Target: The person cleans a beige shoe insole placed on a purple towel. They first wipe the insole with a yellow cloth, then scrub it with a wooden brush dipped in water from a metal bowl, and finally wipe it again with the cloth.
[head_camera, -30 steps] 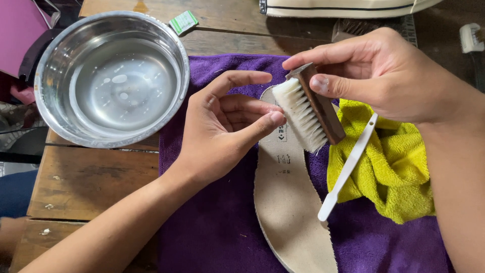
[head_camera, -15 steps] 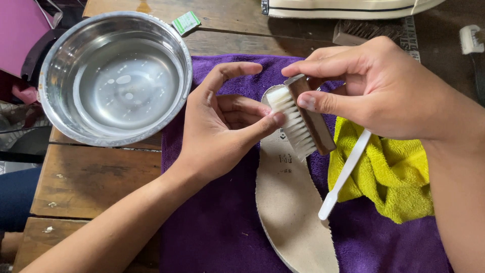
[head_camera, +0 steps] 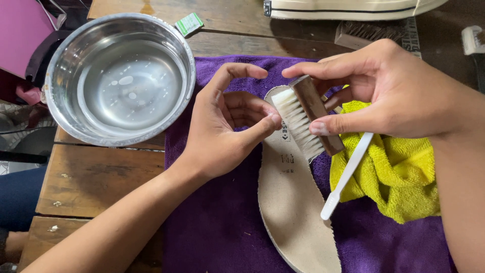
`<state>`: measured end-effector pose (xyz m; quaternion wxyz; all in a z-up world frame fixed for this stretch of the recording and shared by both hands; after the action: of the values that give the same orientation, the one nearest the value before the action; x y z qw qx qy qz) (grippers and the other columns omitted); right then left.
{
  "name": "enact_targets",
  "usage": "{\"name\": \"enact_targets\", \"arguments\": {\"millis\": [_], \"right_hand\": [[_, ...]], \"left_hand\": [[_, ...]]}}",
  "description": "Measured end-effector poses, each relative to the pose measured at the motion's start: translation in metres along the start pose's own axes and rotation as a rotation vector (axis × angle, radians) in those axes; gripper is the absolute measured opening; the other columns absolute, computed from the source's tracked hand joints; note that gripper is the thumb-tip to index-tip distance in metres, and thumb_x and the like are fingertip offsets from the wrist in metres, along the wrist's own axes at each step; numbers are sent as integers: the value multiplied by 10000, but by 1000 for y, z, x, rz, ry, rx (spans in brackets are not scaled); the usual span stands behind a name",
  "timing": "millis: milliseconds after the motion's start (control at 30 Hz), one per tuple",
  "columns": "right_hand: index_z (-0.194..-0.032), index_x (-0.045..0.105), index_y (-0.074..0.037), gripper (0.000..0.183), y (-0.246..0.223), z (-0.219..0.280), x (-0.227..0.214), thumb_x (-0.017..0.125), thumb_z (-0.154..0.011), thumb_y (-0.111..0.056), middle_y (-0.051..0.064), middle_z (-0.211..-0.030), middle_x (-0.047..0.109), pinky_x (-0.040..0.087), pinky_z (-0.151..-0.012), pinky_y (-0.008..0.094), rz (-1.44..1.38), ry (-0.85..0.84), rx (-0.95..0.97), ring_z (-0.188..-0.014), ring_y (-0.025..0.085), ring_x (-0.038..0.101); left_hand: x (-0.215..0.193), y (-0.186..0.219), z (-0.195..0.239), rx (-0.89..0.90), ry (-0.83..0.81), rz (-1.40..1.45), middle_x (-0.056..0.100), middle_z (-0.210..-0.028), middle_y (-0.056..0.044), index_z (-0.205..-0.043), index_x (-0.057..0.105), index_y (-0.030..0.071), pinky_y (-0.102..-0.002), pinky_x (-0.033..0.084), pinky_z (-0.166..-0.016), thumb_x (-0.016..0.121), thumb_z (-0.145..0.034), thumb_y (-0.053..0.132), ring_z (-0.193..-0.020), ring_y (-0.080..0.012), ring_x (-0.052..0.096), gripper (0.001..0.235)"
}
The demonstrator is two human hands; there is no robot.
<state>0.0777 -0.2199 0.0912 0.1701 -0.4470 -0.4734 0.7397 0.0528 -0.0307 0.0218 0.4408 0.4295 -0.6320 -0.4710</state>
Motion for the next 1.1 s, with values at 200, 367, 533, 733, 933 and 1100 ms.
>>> {"name": "enact_targets", "arguments": {"millis": [200,367,533,733,933,1100], "right_hand": [[-1645,466,217,969,-41,3,-9,816,-742,237,305,-1311,675,609,-1148,365,12,145,-251,-1261,318,682],[-1578,661,155,625,-93,-35,17,915,-1016,56,209,-1426,760,584,-954,309,425,194,-514,-1013,211,678],[-1437,796,11,408,-121,-94,77,904,-1060,-101,130,-1172,770,484,-889,451,647,47,-838,-965,318,726],[-1331,875,-180,411,-107,-150,121,869,-931,-84,55,-1058,748,467,-823,484,751,-11,-861,-970,357,654],[-1386,833,-132,458,-107,-165,138,914,-935,-149,44,-1072,767,505,-849,480,723,-28,-821,-987,358,701],[-1476,772,-101,570,-106,-174,155,901,-925,-169,69,-1090,761,509,-829,515,786,-52,-761,-1062,381,695]], "left_hand": [[11,28,4,410,-168,-679,651,-1007,-89,-1299,508,56,-381,542,-853,730,-952,140,-888,-245,636,420],[17,7,9,517,-300,-1001,573,-1396,-261,-1428,527,22,-549,459,-1072,719,-978,456,-1261,-474,574,654],[10,-14,19,666,-248,-969,668,-1306,-291,-1532,541,-55,-552,469,-1125,621,-1111,422,-1225,-485,633,641],[11,-14,16,690,-237,-920,601,-855,-230,-980,559,9,-577,400,-680,608,-1074,290,-757,-449,583,300],[9,-18,17,800,-121,-853,677,-862,-214,-915,613,24,-601,419,-684,599,-1094,277,-766,-482,619,310],[5,-41,16,783,-137,-881,743,-977,-241,-985,686,13,-614,457,-816,710,-969,244,-908,-493,653,233]]}}
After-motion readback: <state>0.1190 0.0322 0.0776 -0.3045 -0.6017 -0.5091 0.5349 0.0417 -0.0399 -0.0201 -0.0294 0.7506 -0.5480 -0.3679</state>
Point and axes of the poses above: each hand's wrist, its own z-axis away from the middle knuckle, its own x-axis out of the palm, y = z × x, the point moved 7 cm from there along -z, towards the middle knuckle
